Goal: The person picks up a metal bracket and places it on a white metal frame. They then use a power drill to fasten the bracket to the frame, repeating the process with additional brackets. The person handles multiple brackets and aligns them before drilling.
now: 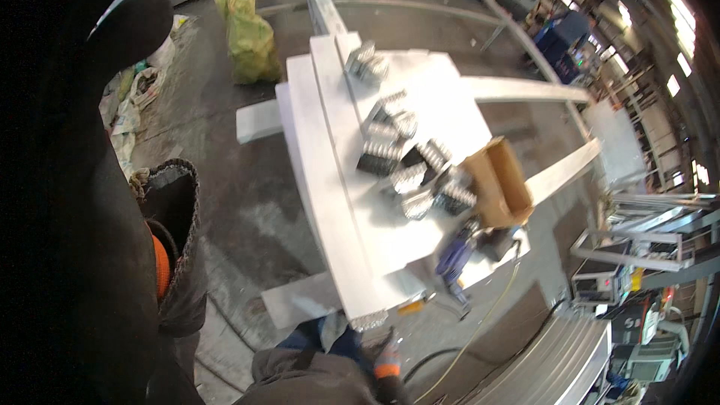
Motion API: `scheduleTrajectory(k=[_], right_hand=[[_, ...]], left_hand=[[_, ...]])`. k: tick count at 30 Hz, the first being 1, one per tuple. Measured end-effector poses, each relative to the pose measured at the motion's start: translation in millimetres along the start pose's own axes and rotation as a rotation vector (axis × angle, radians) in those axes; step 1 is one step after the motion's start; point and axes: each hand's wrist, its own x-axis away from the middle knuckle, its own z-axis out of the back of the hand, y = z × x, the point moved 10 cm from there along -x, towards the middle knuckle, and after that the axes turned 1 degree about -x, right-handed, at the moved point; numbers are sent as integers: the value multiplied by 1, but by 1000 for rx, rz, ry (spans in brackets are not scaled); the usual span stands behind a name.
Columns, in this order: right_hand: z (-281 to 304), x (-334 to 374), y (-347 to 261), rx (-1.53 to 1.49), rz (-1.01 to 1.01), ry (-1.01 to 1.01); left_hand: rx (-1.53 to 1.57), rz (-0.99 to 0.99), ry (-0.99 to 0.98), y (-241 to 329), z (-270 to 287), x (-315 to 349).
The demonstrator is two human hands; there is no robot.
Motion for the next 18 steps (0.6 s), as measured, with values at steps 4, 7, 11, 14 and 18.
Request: scheduleTrajectory(k=[4, 7, 11, 14, 18], right_hand=[[1, 0, -5, -288, -51, -115], [15, -12, -16, -255, 59, 29], [-57, -22, 10, -1799, -439, -131], [-52, -23, 17, -1155, -138, -100], [-23, -19, 12, -700, 88, -81]], left_hand=[[-10, -2, 29, 9, 3, -41], [-29, -24, 38, 16, -1, -43], [-59, -78, -61, 24, -33, -16], [-41, -86, -100, 33, -53, 10], [-43, -74, -118, 44, -78, 36]])
